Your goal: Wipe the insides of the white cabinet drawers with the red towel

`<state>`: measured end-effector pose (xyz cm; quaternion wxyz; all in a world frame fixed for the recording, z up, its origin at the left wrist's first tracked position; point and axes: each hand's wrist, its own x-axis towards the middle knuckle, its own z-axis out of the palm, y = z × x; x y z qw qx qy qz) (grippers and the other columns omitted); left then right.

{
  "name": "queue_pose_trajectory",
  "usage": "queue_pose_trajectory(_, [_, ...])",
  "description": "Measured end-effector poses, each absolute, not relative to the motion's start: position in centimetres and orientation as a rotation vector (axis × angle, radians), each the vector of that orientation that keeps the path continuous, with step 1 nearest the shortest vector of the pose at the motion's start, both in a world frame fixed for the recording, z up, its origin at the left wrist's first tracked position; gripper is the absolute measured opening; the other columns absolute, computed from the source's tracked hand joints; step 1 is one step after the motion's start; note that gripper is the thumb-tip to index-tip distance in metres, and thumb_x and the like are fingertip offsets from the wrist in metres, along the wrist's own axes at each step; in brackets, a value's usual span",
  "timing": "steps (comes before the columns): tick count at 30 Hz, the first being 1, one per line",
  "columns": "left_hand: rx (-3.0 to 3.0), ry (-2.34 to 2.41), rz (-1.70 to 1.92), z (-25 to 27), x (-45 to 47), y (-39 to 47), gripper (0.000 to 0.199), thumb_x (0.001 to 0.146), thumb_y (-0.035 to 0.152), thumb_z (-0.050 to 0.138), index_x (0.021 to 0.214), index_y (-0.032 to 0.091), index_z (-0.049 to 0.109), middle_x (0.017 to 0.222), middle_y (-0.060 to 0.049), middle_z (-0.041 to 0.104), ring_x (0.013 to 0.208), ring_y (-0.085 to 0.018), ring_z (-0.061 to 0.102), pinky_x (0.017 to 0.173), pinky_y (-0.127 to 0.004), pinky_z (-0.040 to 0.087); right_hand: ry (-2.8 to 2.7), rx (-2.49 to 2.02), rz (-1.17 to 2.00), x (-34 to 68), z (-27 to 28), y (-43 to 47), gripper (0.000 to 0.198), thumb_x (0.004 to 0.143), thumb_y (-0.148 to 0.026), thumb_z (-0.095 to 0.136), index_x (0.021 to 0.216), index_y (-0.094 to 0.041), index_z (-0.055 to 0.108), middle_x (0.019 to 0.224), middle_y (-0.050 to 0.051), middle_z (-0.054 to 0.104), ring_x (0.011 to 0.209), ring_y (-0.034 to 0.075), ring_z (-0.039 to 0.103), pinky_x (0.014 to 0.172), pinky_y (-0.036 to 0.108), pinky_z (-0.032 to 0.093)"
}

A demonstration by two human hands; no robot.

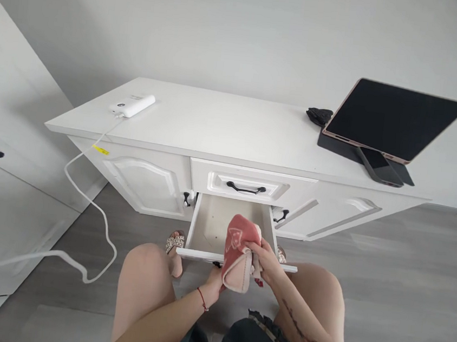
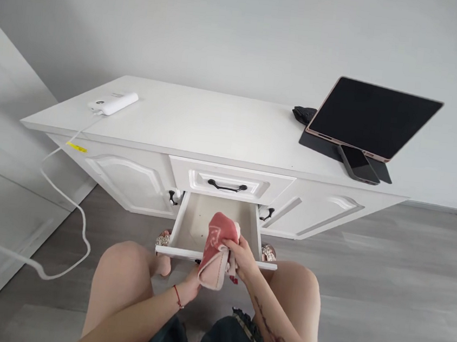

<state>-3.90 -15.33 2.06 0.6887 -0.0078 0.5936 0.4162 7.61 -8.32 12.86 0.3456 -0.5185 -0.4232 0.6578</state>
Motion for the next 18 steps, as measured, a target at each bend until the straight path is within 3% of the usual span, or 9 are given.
queue_pose_trajectory(4, [-0.024,1.422,0.831,2.8,-3.9,-15.3,0.014,0.087,0.026,0.05,0.091,0.015,0.058,0.067,-0.008,0.068,0.061,-0.018,0.065,0.067,-0.031,0.051,-1.761,-1.325,1.231,4.6,13.6,-4.1,0.032,0.068,-0.023,0.059,0.098,-0.016,0.06,0.078,0.001,0.064,0.073,0.018,0.06,0.073,0.03,0.048])
queue_pose_trajectory(7, [-0.035,1.467,0.792,2.7,-3.8,-15.2,0.015,0.09,0.018,0.041,0.088,0.014,0.055,0.059,-0.005,0.065,0.054,-0.015,0.062,0.062,-0.028,0.05,-2.321,-1.172,0.879,2.6,12.7,-2.6,0.049,0.073,-0.011,0.054,0.121,-0.02,0.055,0.102,0.005,0.064,0.091,0.02,0.06,0.083,0.031,0.047])
queue_pose_trajectory(10, [-0.034,1.484,0.783,2.6,-3.6,-15.0,0.016,0.09,0.017,0.04,0.084,0.015,0.054,0.055,-0.004,0.063,0.049,-0.013,0.06,0.058,-0.026,0.049,-2.816,-0.933,0.645,1.2,10.2,-2.2,0.058,0.077,-0.004,0.049,0.13,-0.028,0.051,0.115,0.008,0.058,0.108,0.021,0.056,0.092,0.033,0.044])
queue_pose_trajectory(14, [-0.018,1.503,0.777,2.6,-3.6,-15.0,0.018,0.091,0.017,0.039,0.08,0.016,0.053,0.056,-0.004,0.064,0.047,-0.012,0.059,0.054,-0.023,0.047,-3.143,-1.078,0.907,1.1,6.4,-2.1,0.049,0.083,-0.015,0.052,0.129,-0.032,0.053,0.126,0.009,0.053,0.108,0.026,0.057,0.088,0.038,0.047])
queue_pose_trajectory(18, [-0.015,1.515,0.781,2.5,-3.4,-14.9,0.018,0.09,0.016,0.04,0.077,0.016,0.053,0.053,-0.002,0.063,0.045,-0.012,0.058,0.052,-0.024,0.046,-3.029,-1.272,1.169,1.6,4.8,-1.4,0.063,0.08,-0.039,0.06,0.14,-0.031,0.04,0.14,0.013,0.042,0.113,0.032,0.054,0.088,0.042,0.046])
